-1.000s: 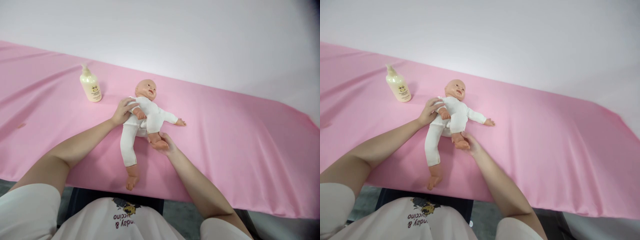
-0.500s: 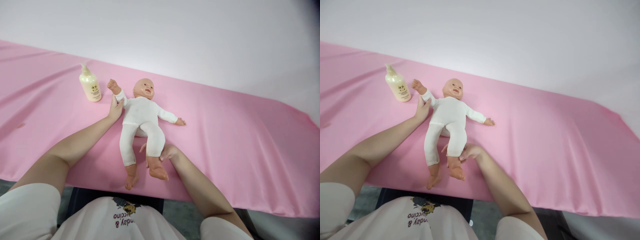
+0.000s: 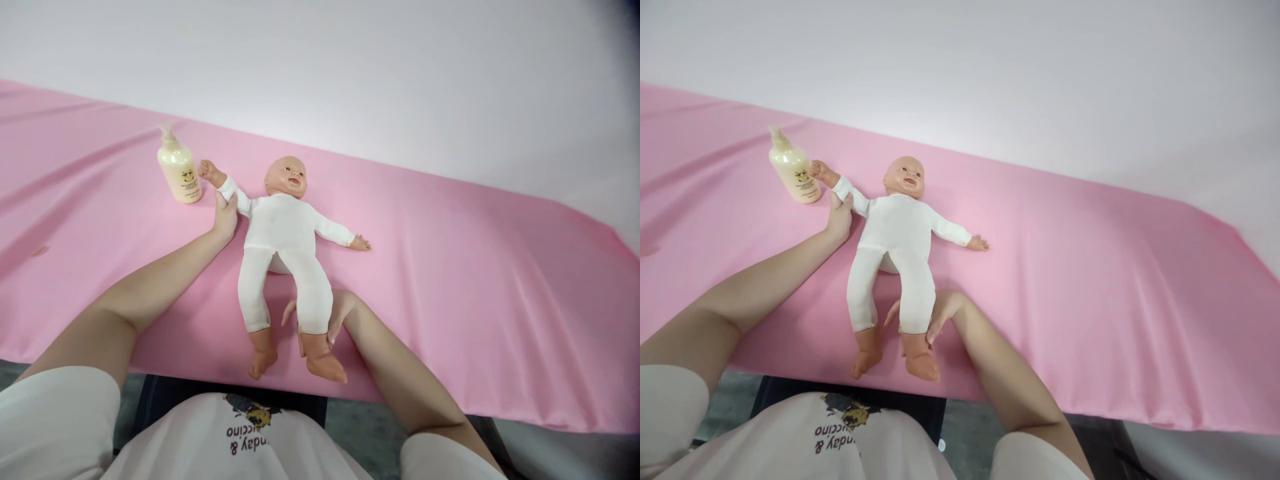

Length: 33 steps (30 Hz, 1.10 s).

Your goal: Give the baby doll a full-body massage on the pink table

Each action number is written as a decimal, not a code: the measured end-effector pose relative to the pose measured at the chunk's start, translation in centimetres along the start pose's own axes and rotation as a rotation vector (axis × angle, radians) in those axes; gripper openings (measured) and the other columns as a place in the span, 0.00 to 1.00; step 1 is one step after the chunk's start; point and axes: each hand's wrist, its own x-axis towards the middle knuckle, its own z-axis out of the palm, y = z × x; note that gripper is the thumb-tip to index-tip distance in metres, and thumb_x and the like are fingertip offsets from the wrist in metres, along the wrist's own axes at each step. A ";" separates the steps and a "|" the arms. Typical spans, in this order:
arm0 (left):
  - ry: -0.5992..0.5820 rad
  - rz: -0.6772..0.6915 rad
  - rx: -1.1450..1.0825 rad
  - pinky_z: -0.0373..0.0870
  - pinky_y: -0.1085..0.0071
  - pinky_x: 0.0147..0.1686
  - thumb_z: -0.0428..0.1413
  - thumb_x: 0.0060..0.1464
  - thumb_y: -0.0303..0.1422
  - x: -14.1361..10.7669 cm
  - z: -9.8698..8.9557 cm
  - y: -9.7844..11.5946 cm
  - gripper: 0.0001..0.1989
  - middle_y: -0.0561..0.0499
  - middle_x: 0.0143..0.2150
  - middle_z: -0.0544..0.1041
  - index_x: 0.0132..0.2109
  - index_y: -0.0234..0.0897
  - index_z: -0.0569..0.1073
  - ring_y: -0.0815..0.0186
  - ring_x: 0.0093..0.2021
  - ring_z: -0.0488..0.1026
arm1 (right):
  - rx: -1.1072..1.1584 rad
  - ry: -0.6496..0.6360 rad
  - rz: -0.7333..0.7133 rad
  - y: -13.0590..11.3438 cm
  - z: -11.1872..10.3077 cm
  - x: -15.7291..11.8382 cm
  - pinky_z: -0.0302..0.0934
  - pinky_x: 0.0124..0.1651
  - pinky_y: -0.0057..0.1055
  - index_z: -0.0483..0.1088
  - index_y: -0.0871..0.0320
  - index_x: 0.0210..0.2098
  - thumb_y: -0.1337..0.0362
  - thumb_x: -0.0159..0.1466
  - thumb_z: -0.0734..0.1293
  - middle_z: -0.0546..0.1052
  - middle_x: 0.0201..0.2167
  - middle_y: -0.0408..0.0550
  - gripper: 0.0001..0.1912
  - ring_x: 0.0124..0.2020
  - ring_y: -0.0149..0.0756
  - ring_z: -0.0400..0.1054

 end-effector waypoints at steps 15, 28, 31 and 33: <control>-0.354 0.534 0.428 0.63 0.51 0.65 0.47 0.70 0.40 -2.3 0.8 5.9 0.20 0.40 0.60 0.74 0.62 0.42 0.71 0.53 0.62 0.69 | 0.437 0.471 -0.525 4.5 -0.7 0.4 0.65 0.26 0.28 0.63 0.60 0.59 0.50 0.51 0.75 0.79 0.27 0.43 0.41 0.24 0.35 0.73; -0.471 0.614 0.566 0.63 0.49 0.64 0.49 0.67 0.30 -2.7 0.8 6.5 0.19 0.42 0.62 0.74 0.60 0.47 0.76 0.54 0.63 0.68 | 0.614 0.898 -0.476 2.8 -0.3 1.0 0.69 0.29 0.30 0.76 0.59 0.40 0.58 0.49 0.74 0.81 0.30 0.47 0.19 0.27 0.36 0.74; -0.401 0.597 0.508 0.65 0.50 0.63 0.49 0.68 0.34 -2.6 0.9 6.5 0.18 0.41 0.60 0.75 0.61 0.43 0.75 0.54 0.61 0.70 | 0.568 0.819 -0.472 2.8 0.1 1.0 0.71 0.32 0.31 0.74 0.59 0.45 0.59 0.48 0.75 0.82 0.33 0.47 0.26 0.30 0.38 0.77; -0.344 0.558 0.451 0.66 0.51 0.63 0.49 0.69 0.38 -2.3 0.9 6.3 0.18 0.40 0.58 0.75 0.61 0.41 0.73 0.55 0.60 0.71 | 0.534 0.719 -0.468 3.2 0.2 0.9 0.70 0.30 0.30 0.71 0.60 0.50 0.57 0.48 0.74 0.82 0.32 0.47 0.31 0.30 0.38 0.77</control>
